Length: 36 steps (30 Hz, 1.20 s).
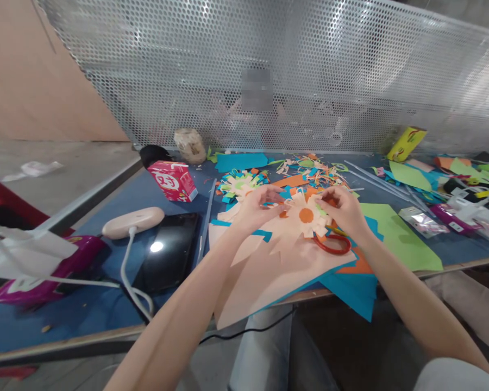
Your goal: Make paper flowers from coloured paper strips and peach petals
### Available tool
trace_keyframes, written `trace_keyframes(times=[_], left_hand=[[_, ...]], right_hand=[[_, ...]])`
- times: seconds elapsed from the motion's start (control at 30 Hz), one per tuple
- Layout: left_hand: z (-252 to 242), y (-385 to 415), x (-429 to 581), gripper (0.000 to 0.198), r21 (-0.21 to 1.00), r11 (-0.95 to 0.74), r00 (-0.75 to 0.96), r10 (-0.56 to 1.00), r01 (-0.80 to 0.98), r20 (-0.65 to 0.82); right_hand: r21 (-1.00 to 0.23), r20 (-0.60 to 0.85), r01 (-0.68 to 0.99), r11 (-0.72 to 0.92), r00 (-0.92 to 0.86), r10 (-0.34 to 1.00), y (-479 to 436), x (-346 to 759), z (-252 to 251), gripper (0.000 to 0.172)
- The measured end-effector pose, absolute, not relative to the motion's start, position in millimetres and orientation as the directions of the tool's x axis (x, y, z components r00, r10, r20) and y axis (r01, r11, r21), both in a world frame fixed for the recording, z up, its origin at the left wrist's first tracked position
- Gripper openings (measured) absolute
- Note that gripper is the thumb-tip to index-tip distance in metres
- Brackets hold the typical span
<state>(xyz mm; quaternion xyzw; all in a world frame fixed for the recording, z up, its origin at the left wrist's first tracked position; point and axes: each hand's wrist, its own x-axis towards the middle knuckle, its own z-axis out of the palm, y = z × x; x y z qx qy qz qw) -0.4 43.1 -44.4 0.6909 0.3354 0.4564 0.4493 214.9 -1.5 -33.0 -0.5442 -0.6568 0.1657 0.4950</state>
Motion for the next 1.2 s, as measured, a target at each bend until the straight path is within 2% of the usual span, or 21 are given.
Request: trace_keyframes(times=[0.13,0.4,0.9,1.2], left_hand=[[-45.9,43.8,0.2,0.034,0.922,-0.375,0.321,0.889,0.099,0.327],[-50.1,47.1,-0.7,0.027,0.914,-0.400,0.293,0.884,0.073,0.364],[-47.8,45.2,1.7,0.028,0.902,-0.412,0.293,0.885,0.127,0.363],[-48.8,44.8,1.4,0.028,0.907,-0.395,0.290,0.893,0.144,0.343]], right_hand=[[-0.762,0.472,0.540,0.356,0.089,0.877,-1.3,214.5,-33.8,0.014],[-0.772,0.470,0.517,0.369,0.073,0.880,-0.1,215.4,-35.8,0.014],[-0.770,0.466,0.524,0.365,0.071,0.882,-5.2,213.9,-33.4,0.011],[-0.781,0.463,0.505,0.366,0.077,0.883,-2.9,215.3,-36.0,0.014]])
